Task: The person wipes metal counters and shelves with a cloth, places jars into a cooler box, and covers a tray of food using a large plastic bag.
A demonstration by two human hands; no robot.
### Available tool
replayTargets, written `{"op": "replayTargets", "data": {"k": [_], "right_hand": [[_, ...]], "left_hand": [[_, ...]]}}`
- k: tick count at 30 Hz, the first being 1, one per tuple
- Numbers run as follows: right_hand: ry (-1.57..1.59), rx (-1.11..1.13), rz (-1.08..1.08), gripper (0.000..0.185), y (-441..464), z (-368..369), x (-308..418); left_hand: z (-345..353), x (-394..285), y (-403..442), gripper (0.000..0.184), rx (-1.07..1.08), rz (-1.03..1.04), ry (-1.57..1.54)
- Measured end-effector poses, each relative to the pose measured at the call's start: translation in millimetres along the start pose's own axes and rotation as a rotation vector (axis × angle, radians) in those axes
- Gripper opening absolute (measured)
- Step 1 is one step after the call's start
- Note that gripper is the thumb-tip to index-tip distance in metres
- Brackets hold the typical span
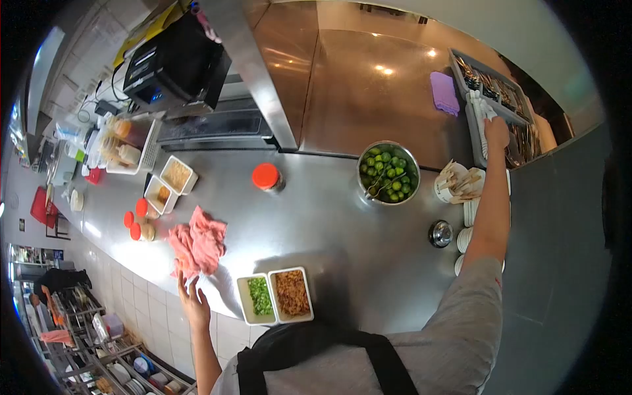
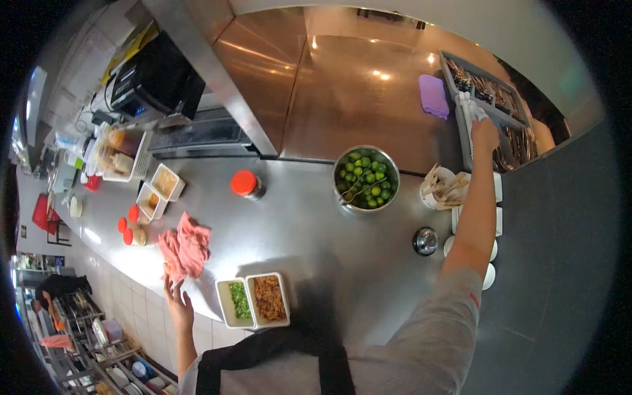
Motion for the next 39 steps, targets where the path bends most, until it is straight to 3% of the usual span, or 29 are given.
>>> {"op": "replayTargets", "data": {"k": [2,4,5,6,7,9,10,13,17,21,24,28,32,34,36,39], "right_hand": [[0.08,-0.005,-0.253,0.038,-21.9,-16.5,35.8],[0.408,0.117,-0.273,0.035,-90.1,5.2,105.6],[0.503,0.419,-0.187,0.038,-128.8,29.2,117.9],[0.465,0.642,0.061,0.048,-186.6,24.1,129.8],[0.412,0.83,0.121,0.051,-220.6,42.3,129.9],[0.688,1.151,0.268,0.039,-273.3,116.7,96.9],[1.053,0.945,0.541,0.037,-296.5,102.3,105.9],[1.107,0.824,0.547,0.031,-307.1,109.1,102.3],[1.544,0.623,0.771,0.03,-283.6,120.5,99.5],[1.516,0.523,0.641,0.033,-234.1,138.8,91.3],[1.46,0.397,0.831,0.034,-245.2,132.9,81.8],[1.463,0.557,0.821,0.032,-277.1,127.3,69.8],[1.975,0.506,0.704,0.043,-319.2,87.2,93.0],[1.688,0.67,0.665,0.042,-363.0,86.1,102.3],[1.453,0.78,0.552,0.039,-400.1,76.2,117.0],[1.241,0.834,0.347,0.033,-446.9,42.1,160.2]], "left_hand": [[-1.2,-21.2,-3.9,0.037,-0.007,0.005,-0.007],[-9.4,4.4,16.5,0.035,-0.104,0.034,-0.027],[-9.0,0.9,14.7,0.034,-0.105,0.054,-0.052],[-9.9,-1.9,8.3,0.034,-0.097,0.065,-0.075],[-10.0,-4.7,6.0,0.034,-0.105,0.079,-0.099],[-13.8,-8.1,5.5,0.034,-0.127,0.112,-0.136],[-15.9,-8.2,2.6,0.034,-0.132,0.126,-0.15],[-19.1,8.8,-5.6,0.033,-0.138,0.103,-0.155],[-15.1,29.0,-18.3,0.031,-0.125,0.045,-0.171],[-13.9,25.0,-25.1,0.031,-0.101,0.034,-0.208],[-17.5,6.1,-24.7,0.028,-0.07,0.005,-0.336],[-23.7,-42.8,-14.6,0.026,-0.044,0.148,-0.419],[-48.0,-99.2,0.0,0.03,-0.066,0.419,-0.306],[-32.0,-62.2,32.6,0.036,-0.212,0.368,-0.299],[-3.8,-16.8,70.2,0.044,-0.254,0.232,-0.095],[55.6,17.3,96.0,0.049,0.102,0.086,0.235]]}}
Point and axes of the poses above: each hand's wrist, its own y-axis towards the middle knuckle, its own z-axis out of the palm, x = y × z, the point moved 9 cm from there along y, towards the middle knuckle, and after that the axes turned 14 degrees about y, right-handed, at the moved point
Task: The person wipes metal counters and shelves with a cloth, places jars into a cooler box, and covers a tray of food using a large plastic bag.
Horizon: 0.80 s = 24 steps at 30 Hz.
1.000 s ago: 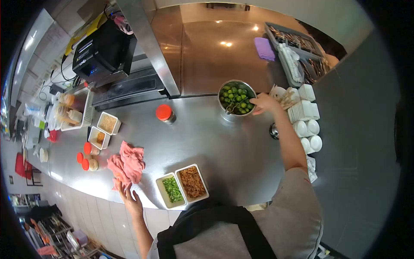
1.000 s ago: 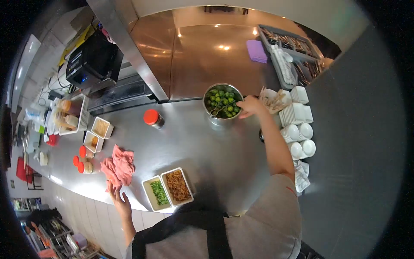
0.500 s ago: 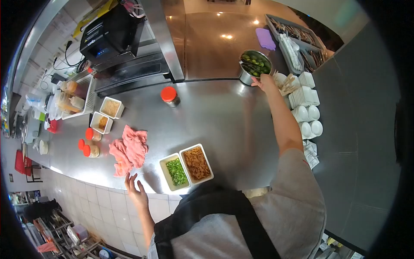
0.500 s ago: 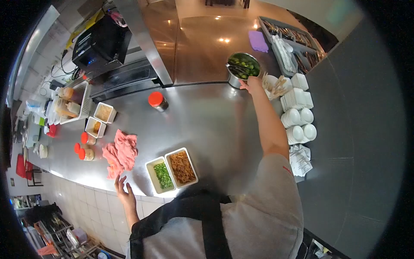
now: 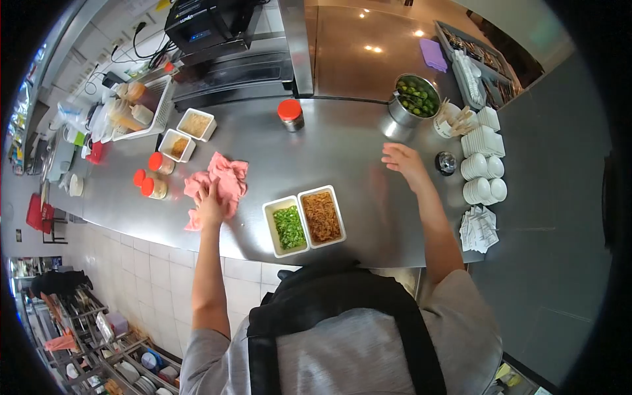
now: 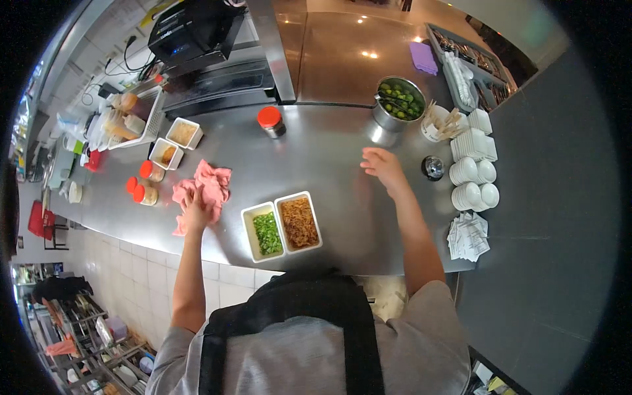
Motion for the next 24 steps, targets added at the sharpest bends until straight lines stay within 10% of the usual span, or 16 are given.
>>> {"op": "replayTargets", "data": {"k": [6,13,15,19,21,24], "right_hand": [[-0.172,0.234,-0.365,0.031,-21.8,113.1,29.7],[0.991,0.908,0.341,0.035,-28.8,273.7,16.6],[1.004,0.509,0.013,0.04,17.2,230.7,13.2],[-0.138,0.115,-0.7,0.04,14.7,116.6,68.1],[-0.824,0.039,-0.367,0.042,-7.5,98.3,53.8],[-1.182,-0.258,-0.63,0.042,-3.0,74.2,-8.4]], "left_hand": [[-83.8,-13.5,29.8,0.034,-0.458,0.046,-0.112],[-191.0,-189.0,3.5,0.049,-0.139,0.529,-0.916],[-214.1,-227.4,-24.9,0.071,-0.085,0.72,-0.74],[-194.8,-223.9,-66.0,0.109,0.021,0.833,-0.524],[-164.5,-220.4,-91.5,0.121,0.164,0.874,-0.422],[-130.4,-224.1,-124.8,0.128,0.233,0.919,-0.158]]}}
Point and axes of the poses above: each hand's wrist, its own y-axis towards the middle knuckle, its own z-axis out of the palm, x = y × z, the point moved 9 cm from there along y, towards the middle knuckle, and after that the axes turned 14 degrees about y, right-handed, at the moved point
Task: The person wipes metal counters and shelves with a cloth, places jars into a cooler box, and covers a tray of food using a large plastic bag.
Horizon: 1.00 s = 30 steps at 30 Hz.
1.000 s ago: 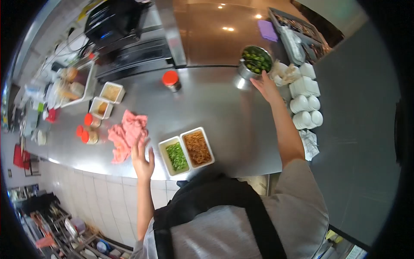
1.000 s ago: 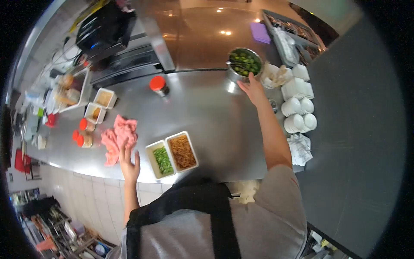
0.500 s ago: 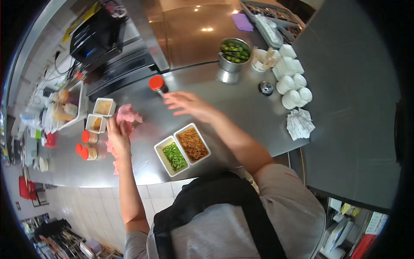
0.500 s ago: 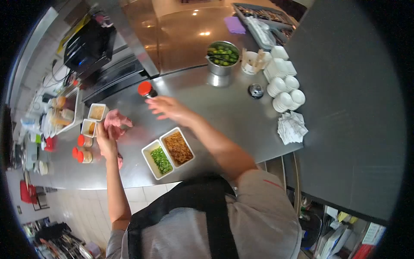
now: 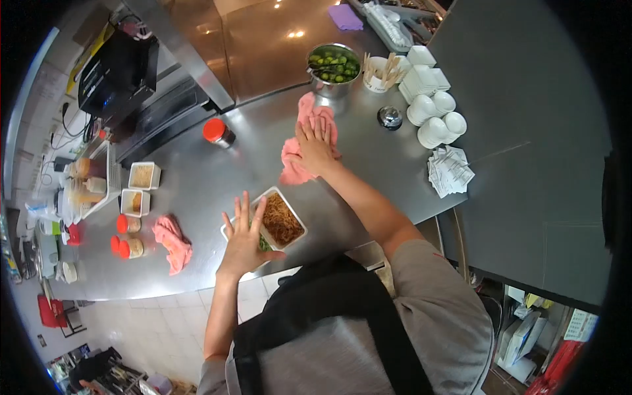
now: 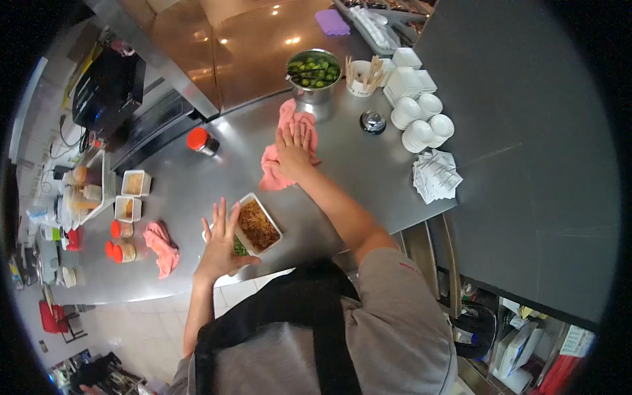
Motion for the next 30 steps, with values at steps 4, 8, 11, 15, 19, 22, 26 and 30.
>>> {"op": "replayTargets", "data": {"k": [4,8,11,15,19,22,26,30], "right_hand": [[0.275,0.194,0.238,0.03,-44.1,15.8,-61.7],[-0.118,-0.267,-0.117,0.041,-133.9,-84.9,-74.2],[-0.228,-0.046,-0.092,0.045,-169.4,-86.0,-44.2],[-0.08,0.037,0.007,0.047,-127.6,-94.1,29.0],[0.475,0.269,0.156,0.042,-107.6,-20.5,71.6],[0.58,0.44,0.214,0.033,-105.9,24.2,87.2],[0.624,0.307,0.078,0.026,-54.8,47.0,110.8],[0.702,0.29,0.342,0.052,-14.0,53.2,74.9]], "left_hand": [[22.0,11.6,-21.5,0.129,-0.075,-0.143,0.007],[23.2,51.8,-66.8,0.111,-0.289,-0.441,-0.182],[91.3,94.7,-106.3,0.077,-0.305,-0.749,-0.492],[115.2,92.0,-98.6,0.033,-0.251,-0.791,-0.678],[96.8,97.7,-85.9,0.017,-0.391,-0.771,-0.495],[87.8,132.3,-80.8,0.016,-0.422,-0.79,-0.396],[68.1,211.1,-54.4,0.026,-0.546,-0.741,-0.268],[66.5,282.4,-8.9,0.028,-0.521,-0.619,-0.213]]}}
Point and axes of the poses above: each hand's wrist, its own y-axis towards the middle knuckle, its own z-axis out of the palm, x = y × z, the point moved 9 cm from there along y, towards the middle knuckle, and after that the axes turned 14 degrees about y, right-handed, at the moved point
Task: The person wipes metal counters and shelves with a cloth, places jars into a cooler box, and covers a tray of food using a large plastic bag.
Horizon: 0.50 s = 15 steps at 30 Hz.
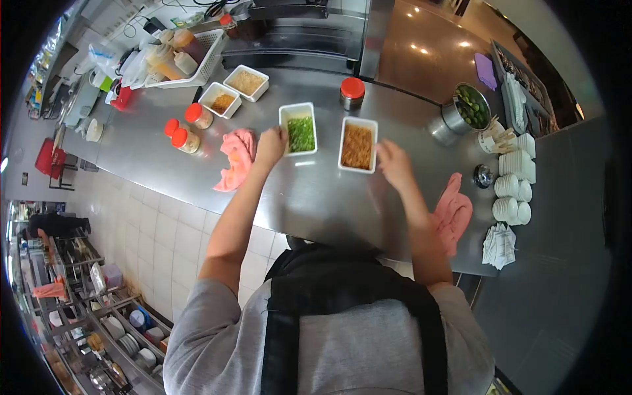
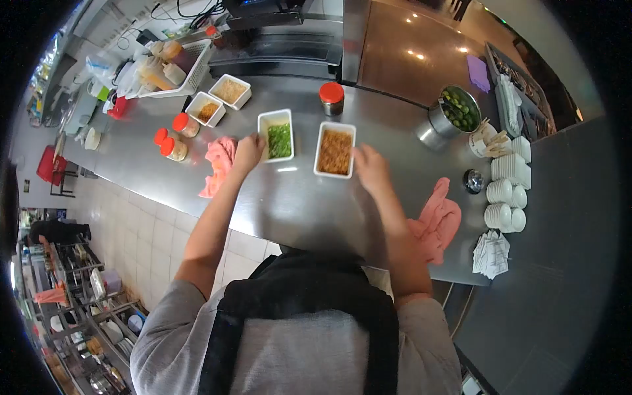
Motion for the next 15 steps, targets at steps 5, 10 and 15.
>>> {"op": "replayTargets", "data": {"k": [5,10,15], "right_hand": [[-0.833,-0.437,-0.127,0.054,-92.1,-125.4,9.4],[-1.232,-0.746,-0.236,0.056,-184.4,-140.3,-108.9],[-0.712,-0.393,-0.665,0.046,-173.3,46.7,-30.7]], "left_hand": [[-34.1,36.1,16.0,0.039,0.029,0.021,-0.048],[-31.4,98.8,-87.6,0.051,-0.077,0.18,0.31],[-49.5,155.5,-163.4,0.037,0.021,-0.042,0.045]]}}
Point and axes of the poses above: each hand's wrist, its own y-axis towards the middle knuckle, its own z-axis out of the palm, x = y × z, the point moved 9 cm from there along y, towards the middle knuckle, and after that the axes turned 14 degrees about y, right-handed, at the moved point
